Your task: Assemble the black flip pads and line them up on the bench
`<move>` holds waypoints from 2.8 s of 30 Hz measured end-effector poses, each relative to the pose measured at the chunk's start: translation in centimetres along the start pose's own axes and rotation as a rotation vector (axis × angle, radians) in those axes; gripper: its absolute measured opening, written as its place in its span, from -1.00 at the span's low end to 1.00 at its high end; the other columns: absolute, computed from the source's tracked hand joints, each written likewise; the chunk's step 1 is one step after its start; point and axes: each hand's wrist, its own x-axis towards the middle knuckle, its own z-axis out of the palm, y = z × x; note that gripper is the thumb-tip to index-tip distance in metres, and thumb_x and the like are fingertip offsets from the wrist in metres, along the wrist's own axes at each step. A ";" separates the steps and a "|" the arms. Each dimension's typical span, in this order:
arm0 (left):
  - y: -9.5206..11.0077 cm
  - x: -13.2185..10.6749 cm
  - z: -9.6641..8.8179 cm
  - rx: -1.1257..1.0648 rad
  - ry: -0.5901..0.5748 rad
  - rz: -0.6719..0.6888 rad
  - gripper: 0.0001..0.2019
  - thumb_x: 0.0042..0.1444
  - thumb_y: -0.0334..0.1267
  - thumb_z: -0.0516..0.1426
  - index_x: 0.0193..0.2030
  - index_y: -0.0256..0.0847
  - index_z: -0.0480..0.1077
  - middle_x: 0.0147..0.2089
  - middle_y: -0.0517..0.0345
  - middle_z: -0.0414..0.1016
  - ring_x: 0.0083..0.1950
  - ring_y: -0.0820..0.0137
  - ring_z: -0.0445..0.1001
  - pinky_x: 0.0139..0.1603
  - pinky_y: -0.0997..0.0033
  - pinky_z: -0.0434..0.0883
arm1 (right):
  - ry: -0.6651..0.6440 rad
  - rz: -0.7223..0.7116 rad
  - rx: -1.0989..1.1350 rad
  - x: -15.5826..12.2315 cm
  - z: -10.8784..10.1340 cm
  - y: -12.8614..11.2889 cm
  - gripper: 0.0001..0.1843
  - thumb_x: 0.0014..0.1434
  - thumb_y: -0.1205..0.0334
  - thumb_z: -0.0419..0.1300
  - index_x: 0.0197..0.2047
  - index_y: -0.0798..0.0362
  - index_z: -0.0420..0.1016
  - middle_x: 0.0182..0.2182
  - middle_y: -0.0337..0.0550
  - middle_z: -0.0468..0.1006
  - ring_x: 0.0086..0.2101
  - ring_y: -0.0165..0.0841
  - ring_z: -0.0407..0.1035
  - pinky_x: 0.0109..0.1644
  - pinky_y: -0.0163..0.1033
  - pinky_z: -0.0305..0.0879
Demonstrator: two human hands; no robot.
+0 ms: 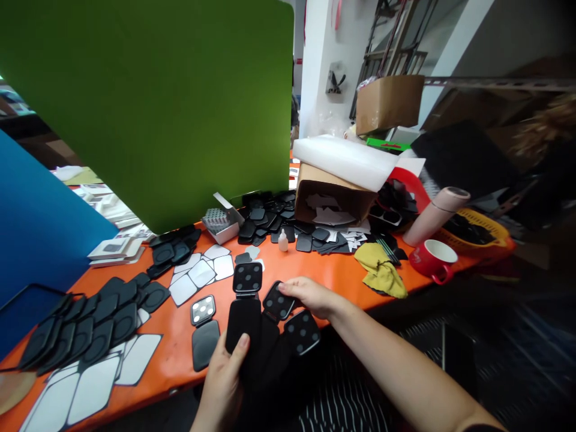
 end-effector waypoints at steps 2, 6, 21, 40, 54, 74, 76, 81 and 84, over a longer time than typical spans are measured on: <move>-0.1 0.1 -0.2 -0.002 -0.009 0.007 -0.45 -0.12 -0.20 0.24 0.06 -0.16 0.26 -0.08 0.03 0.48 -0.05 0.14 0.43 -0.04 0.21 0.38 | 0.004 0.011 0.017 0.0 0.0 0.3 -0.54 0.03 -0.08 0.12 -0.35 0.22 0.50 -0.45 -0.10 0.53 -0.49 -0.45 0.38 -0.32 -0.33 0.25; 0.0 0.5 -0.4 0.023 -0.008 0.013 -0.42 -0.13 -0.19 0.25 0.08 -0.17 0.24 -0.07 0.01 0.47 -0.03 0.14 0.41 -0.02 0.21 0.37 | 0.032 -0.020 -0.079 0.0 0.0 0.2 -0.58 -0.01 -0.04 0.17 -0.33 0.20 0.48 -0.42 -0.11 0.52 -0.44 -0.41 0.39 -0.30 -0.30 0.27; 0.4 0.5 0.0 0.154 0.077 0.086 -0.46 -0.20 -0.13 0.27 -0.03 -0.20 0.29 -0.23 0.03 0.53 -0.12 0.11 0.46 -0.10 0.16 0.39 | 0.191 -0.168 -0.517 0.0 0.2 0.0 -0.71 -0.01 0.04 0.20 -0.34 0.10 0.43 -0.41 -0.19 0.48 -0.37 -0.32 0.36 -0.35 -0.31 0.24; -0.3 -0.2 -1.0 0.219 -0.109 -0.109 -0.56 -0.13 -0.18 0.24 -0.07 -0.23 0.33 -0.15 -0.01 0.51 -0.06 0.10 0.43 -0.01 0.13 0.34 | 0.116 -0.265 -0.869 0.9 1.0 -3.5 -0.80 0.06 0.09 0.12 -0.36 0.07 0.36 -0.46 -0.27 0.45 -0.44 -0.42 0.34 -0.42 -0.39 0.17; -0.4 -0.2 0.1 0.101 0.025 -0.087 -0.52 -0.12 -0.20 0.25 -0.02 -0.23 0.31 -0.13 -0.02 0.50 -0.10 0.12 0.45 -0.06 0.15 0.38 | 0.118 -0.014 -0.276 0.2 -1.2 -1.4 -0.53 0.13 -0.15 -0.05 -0.15 0.08 0.33 -0.40 -0.17 0.45 -0.46 -0.45 0.33 -0.45 -0.38 0.22; -1.5 0.9 -0.2 -0.026 0.198 0.080 -0.55 -0.09 -0.18 0.24 -0.02 -0.17 0.32 -0.11 0.05 0.48 0.00 0.18 0.39 0.06 0.17 0.29 | 0.307 0.079 0.389 -3.6 1.9 7.0 -0.59 0.08 -0.07 0.09 -0.28 0.15 0.43 -0.47 -0.14 0.49 -0.51 -0.44 0.39 -0.51 -0.38 0.26; -1.7 0.8 0.2 -0.036 0.209 0.066 -0.54 -0.09 -0.18 0.23 -0.01 -0.17 0.31 -0.08 0.05 0.47 -0.01 0.18 0.40 0.05 0.16 0.30 | 0.328 0.059 0.436 -3.8 2.4 7.2 -0.60 0.07 -0.06 0.10 -0.27 0.15 0.42 -0.45 -0.14 0.49 -0.50 -0.44 0.38 -0.48 -0.37 0.27; -1.9 1.2 1.7 -0.049 0.194 0.091 -0.57 -0.03 -0.18 0.19 0.03 -0.09 0.29 0.01 0.08 0.41 0.06 0.23 0.34 0.11 0.23 0.25 | 0.373 -0.090 0.405 -4.5 2.5 7.6 -0.60 0.06 0.03 0.15 -0.08 0.07 0.33 -0.21 -0.07 0.49 -0.28 -0.35 0.40 -0.26 -0.27 0.30; -1.3 1.9 1.8 -0.056 0.237 0.184 -0.59 0.00 -0.18 0.18 0.03 -0.05 0.29 0.07 0.15 0.37 0.11 0.29 0.28 0.14 0.31 0.21 | 0.618 -0.147 0.002 -4.2 -1.4 6.5 -0.52 0.10 -0.05 0.04 0.01 0.05 0.24 -0.17 -0.04 0.47 -0.29 -0.31 0.40 -0.34 -0.26 0.30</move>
